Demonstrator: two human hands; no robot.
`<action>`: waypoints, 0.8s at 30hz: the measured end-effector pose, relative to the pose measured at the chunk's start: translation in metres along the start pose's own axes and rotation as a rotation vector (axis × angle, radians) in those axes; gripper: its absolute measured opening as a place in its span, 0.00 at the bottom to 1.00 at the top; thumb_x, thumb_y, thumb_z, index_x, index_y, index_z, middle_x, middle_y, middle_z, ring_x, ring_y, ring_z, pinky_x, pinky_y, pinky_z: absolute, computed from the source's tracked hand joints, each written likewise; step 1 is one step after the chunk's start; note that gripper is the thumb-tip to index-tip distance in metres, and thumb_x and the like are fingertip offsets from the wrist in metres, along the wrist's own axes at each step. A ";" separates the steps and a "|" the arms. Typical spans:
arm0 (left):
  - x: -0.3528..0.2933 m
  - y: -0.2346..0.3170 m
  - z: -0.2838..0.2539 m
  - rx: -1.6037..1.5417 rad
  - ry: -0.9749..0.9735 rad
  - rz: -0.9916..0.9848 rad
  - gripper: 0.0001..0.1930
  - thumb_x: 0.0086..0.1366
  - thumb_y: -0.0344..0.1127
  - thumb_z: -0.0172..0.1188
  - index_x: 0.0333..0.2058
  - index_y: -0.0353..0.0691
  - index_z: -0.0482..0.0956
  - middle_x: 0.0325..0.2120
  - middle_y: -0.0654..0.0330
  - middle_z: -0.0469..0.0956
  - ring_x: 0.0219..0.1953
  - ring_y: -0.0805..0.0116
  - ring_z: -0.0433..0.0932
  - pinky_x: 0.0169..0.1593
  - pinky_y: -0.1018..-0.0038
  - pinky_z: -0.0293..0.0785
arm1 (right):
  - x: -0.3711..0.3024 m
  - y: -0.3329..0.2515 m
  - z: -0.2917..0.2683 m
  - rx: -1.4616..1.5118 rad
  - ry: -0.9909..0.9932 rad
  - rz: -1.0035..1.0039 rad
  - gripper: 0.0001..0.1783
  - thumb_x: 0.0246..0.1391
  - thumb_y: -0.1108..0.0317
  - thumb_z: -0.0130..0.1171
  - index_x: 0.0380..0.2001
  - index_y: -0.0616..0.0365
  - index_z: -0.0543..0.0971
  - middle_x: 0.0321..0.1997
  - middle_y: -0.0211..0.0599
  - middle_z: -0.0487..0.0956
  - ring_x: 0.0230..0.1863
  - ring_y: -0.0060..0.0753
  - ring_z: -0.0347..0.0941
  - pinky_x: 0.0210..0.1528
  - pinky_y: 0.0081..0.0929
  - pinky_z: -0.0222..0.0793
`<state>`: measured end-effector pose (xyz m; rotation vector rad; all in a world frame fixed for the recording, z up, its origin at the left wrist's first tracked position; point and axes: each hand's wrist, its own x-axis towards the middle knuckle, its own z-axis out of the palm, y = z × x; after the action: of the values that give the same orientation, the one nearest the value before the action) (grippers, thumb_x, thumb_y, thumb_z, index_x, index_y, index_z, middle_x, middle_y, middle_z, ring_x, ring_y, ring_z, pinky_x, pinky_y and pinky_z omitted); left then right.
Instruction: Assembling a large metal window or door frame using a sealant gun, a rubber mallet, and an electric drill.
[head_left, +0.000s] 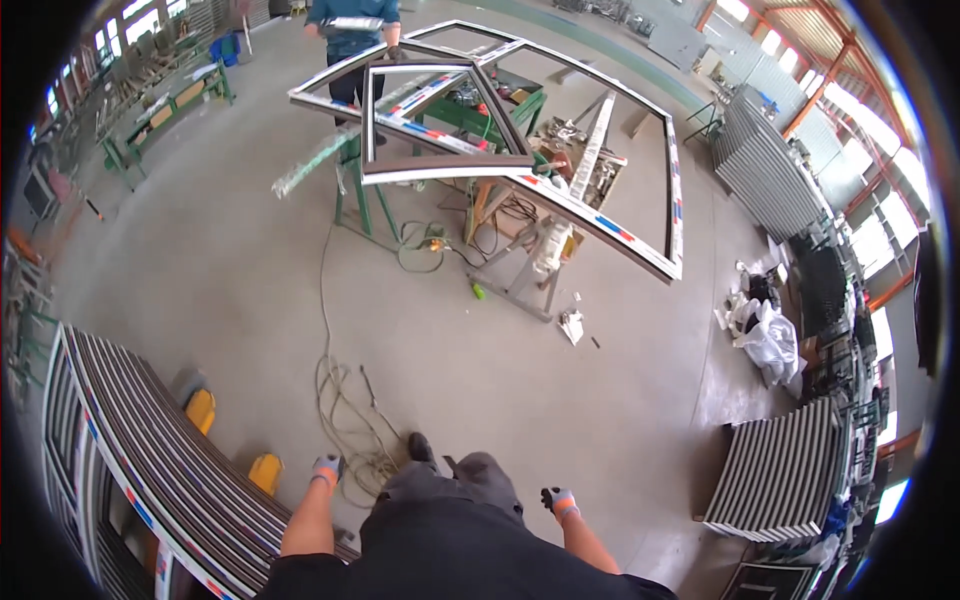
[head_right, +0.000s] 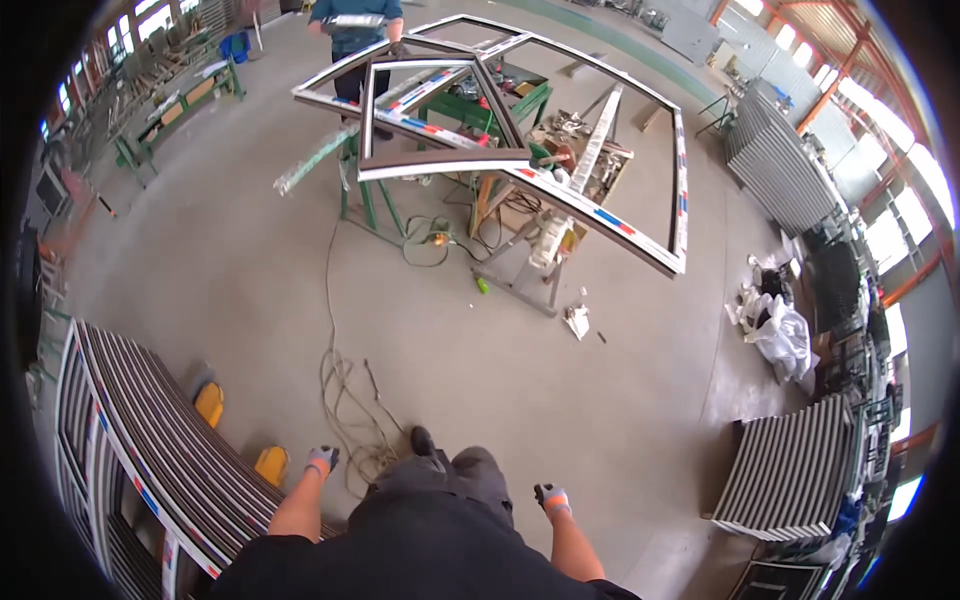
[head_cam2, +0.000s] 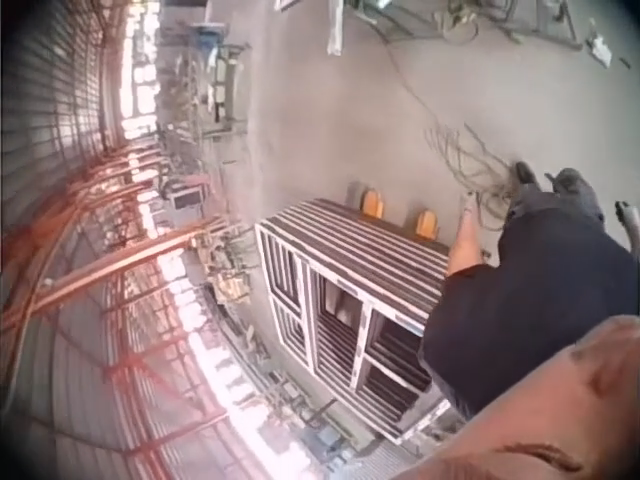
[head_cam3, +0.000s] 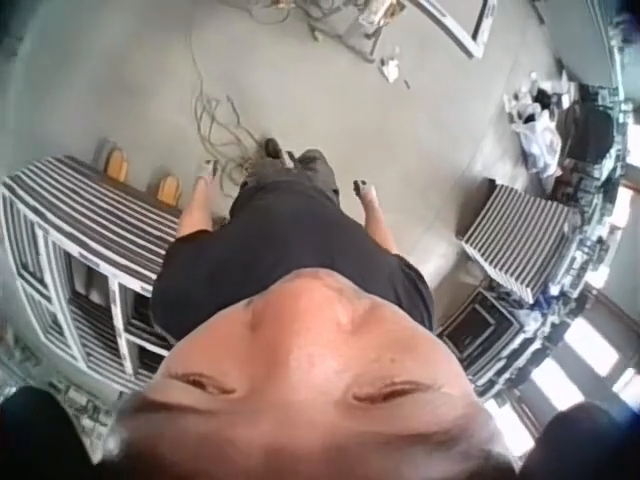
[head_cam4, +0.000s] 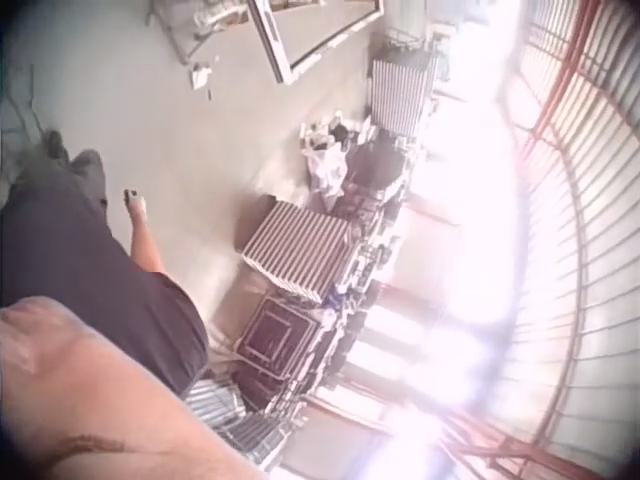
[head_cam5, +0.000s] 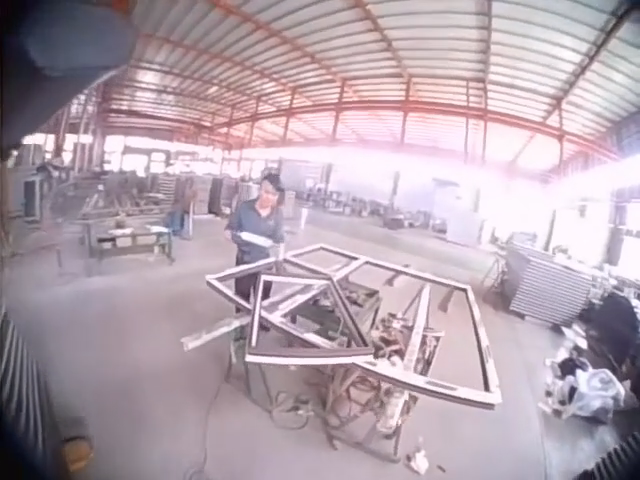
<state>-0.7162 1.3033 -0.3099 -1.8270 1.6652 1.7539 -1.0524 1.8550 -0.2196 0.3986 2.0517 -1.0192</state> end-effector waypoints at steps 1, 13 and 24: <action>-0.007 0.089 0.023 0.145 0.160 0.191 0.16 0.58 0.45 0.59 0.28 0.34 0.81 0.21 0.57 0.80 0.23 0.64 0.77 0.30 0.64 0.72 | 0.013 0.004 -0.002 -0.029 0.059 0.025 0.12 0.54 0.59 0.58 0.33 0.55 0.81 0.24 0.32 0.79 0.20 0.24 0.70 0.21 0.23 0.62; 0.183 0.435 0.034 -0.072 0.194 0.414 0.16 0.59 0.44 0.62 0.37 0.36 0.82 0.28 0.51 0.82 0.29 0.65 0.80 0.36 0.70 0.76 | 0.196 -0.472 0.031 -0.344 0.412 -0.590 0.19 0.56 0.50 0.53 0.31 0.56 0.80 0.32 0.50 0.81 0.35 0.53 0.78 0.38 0.43 0.73; 0.257 0.505 0.001 -0.070 0.365 0.261 0.12 0.59 0.39 0.60 0.34 0.36 0.84 0.24 0.58 0.82 0.29 0.70 0.79 0.35 0.70 0.75 | 0.278 -0.935 0.181 -0.488 0.417 -1.102 0.24 0.49 0.61 0.60 0.50 0.58 0.73 0.51 0.48 0.74 0.55 0.50 0.68 0.57 0.39 0.64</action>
<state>-1.1520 0.9528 -0.2175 -2.1512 2.0839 1.6615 -1.6729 1.1105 -0.0061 -0.9564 2.8471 -0.9869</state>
